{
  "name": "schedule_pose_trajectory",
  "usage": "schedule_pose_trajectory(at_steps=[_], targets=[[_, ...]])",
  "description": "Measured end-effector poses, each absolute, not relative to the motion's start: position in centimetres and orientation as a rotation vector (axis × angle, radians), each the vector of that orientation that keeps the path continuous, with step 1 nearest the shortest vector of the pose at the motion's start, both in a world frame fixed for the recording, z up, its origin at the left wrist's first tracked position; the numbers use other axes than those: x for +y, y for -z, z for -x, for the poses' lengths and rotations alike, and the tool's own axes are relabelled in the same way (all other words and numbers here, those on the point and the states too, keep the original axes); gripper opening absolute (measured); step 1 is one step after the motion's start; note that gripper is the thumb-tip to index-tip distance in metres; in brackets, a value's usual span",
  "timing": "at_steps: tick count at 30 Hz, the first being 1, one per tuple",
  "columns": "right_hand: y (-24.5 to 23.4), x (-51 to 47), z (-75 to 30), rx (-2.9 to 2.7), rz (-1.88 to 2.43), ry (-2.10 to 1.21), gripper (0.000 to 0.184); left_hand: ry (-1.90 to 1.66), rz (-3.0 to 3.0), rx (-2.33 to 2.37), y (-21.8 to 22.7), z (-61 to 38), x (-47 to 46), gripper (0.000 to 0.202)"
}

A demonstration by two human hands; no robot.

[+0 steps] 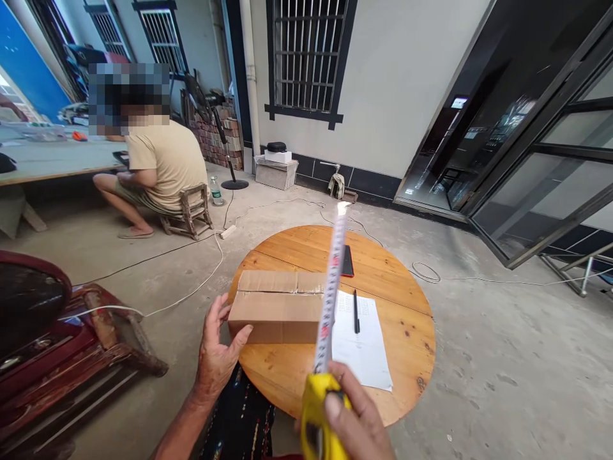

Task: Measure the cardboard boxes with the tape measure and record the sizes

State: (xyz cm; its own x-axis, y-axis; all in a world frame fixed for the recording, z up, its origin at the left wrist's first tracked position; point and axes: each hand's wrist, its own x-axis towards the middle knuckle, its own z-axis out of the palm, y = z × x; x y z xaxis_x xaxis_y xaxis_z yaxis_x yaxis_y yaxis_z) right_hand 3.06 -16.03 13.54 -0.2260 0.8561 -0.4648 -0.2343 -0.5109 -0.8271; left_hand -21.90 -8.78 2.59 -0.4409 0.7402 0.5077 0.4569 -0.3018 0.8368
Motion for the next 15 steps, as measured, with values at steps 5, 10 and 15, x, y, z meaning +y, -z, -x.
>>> schedule_pose_trajectory(at_steps=[5,10,15], targets=[[-13.4,-11.0,-5.0,-0.961,1.307,-1.513,0.055,-1.579,-1.281,1.642,-0.7,21.6,-9.2,0.071],[-11.7,-9.2,-4.4,-1.025,1.155,-1.638,0.045,-1.492,-1.272,1.792,-2.0,22.0,-9.8,0.055],[-13.8,-6.7,-2.9,-0.996,1.004,-1.648,0.041,-1.502,-1.232,1.967,-5.6,24.0,-9.5,0.059]])
